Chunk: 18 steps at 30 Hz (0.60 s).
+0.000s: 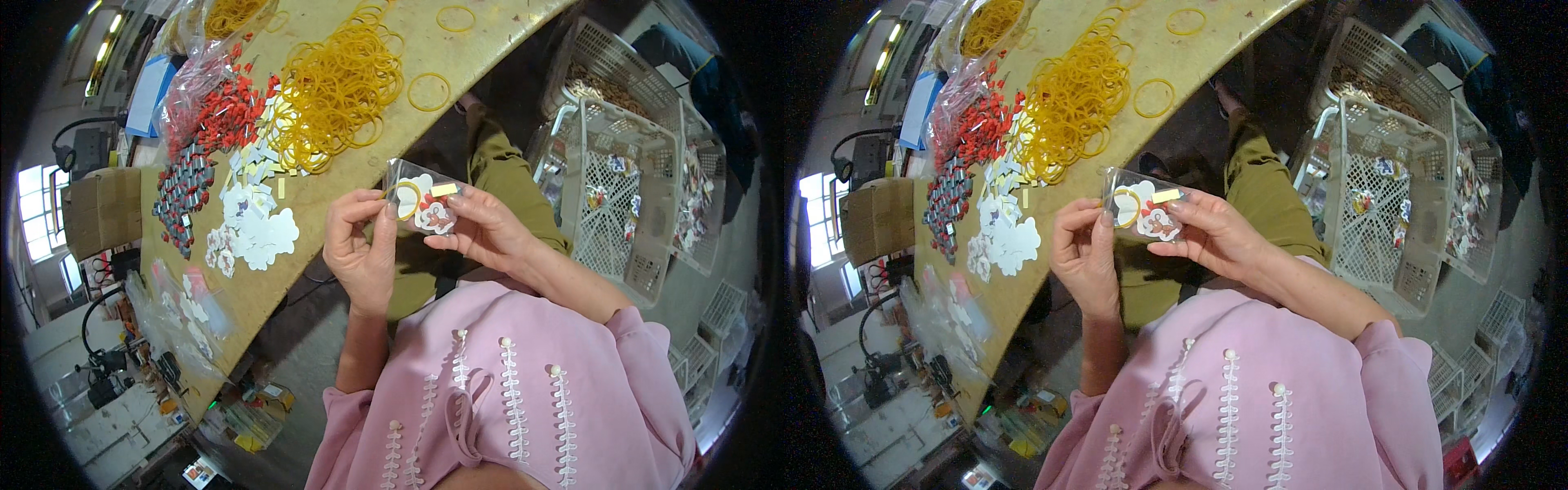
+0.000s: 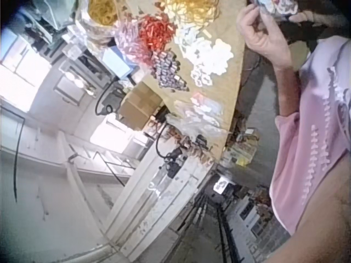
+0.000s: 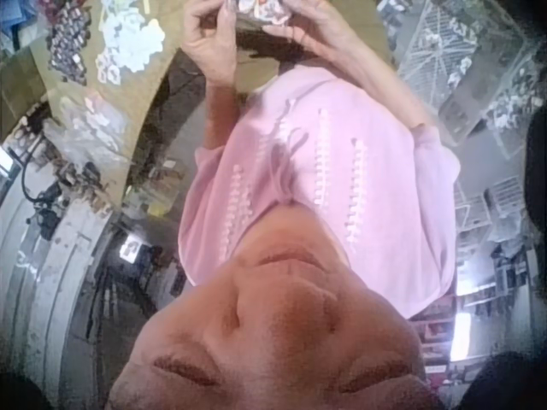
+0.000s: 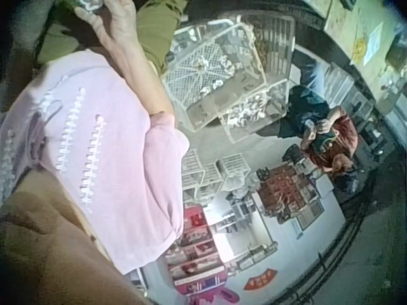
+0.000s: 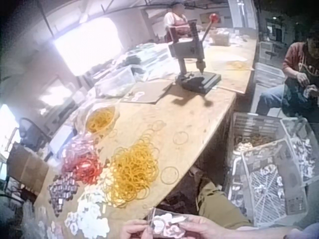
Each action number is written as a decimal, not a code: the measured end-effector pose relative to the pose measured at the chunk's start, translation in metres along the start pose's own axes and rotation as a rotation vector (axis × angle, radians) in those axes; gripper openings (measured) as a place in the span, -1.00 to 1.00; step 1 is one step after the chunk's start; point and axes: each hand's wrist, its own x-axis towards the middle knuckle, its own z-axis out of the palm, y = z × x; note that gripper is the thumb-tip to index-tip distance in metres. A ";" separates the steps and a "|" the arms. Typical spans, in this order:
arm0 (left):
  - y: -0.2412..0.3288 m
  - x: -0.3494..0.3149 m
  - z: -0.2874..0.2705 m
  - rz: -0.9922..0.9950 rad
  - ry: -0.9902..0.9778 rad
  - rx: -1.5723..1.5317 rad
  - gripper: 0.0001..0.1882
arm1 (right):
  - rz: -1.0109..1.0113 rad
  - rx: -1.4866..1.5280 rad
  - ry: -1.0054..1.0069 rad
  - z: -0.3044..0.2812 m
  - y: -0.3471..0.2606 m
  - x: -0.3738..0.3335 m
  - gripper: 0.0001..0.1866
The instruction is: The person assembles small keychains by placing white cutouts and yellow rubber bands into clear plastic bags. They repeatedly pick up items from the table, insert them into bags, and place the finished units into a white basket.
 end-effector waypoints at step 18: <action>-0.008 -0.002 0.002 -0.057 0.058 -0.050 -0.87 | -0.042 -0.192 0.051 0.014 -0.004 -0.006 -0.54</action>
